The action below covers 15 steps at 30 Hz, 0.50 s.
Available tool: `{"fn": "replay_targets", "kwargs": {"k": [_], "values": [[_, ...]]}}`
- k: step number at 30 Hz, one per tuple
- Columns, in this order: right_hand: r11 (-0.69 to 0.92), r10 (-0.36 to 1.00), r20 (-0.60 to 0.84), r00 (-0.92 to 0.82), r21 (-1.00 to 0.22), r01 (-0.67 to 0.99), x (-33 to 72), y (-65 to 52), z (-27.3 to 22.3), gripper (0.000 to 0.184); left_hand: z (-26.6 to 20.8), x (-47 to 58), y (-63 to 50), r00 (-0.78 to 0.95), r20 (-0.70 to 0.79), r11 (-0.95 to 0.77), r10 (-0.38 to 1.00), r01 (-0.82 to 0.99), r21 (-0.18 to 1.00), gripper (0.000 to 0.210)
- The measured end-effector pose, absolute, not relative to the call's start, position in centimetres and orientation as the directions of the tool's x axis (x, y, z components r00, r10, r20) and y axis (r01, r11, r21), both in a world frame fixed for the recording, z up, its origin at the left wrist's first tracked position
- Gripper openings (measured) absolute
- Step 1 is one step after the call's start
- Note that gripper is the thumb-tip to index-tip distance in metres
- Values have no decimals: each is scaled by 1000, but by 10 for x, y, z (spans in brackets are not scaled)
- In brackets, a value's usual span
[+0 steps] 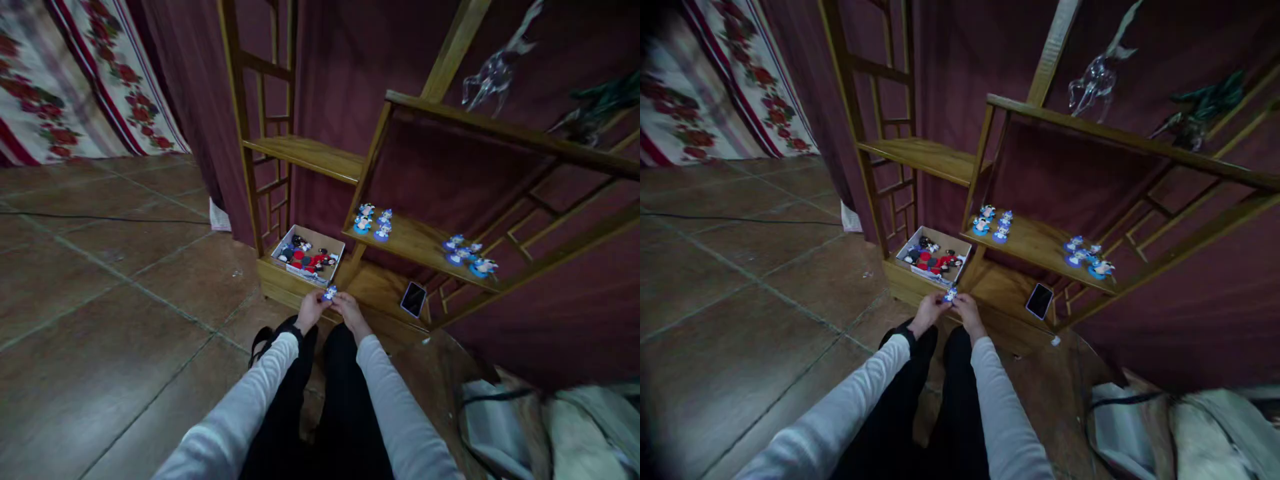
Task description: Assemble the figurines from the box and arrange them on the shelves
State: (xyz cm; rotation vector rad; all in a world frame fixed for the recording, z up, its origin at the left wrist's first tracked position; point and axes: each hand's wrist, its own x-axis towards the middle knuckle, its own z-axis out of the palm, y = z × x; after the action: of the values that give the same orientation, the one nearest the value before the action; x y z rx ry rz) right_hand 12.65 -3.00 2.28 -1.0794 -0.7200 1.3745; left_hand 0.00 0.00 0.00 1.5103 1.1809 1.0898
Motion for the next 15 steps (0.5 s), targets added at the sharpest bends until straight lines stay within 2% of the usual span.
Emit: {"fn": "replay_targets", "kwargs": {"k": [15], "values": [[-129,965,-195,175,-935,-330,121,-28,22,22,2,-1,2,174,54,-73,983,104,992,30]]}}
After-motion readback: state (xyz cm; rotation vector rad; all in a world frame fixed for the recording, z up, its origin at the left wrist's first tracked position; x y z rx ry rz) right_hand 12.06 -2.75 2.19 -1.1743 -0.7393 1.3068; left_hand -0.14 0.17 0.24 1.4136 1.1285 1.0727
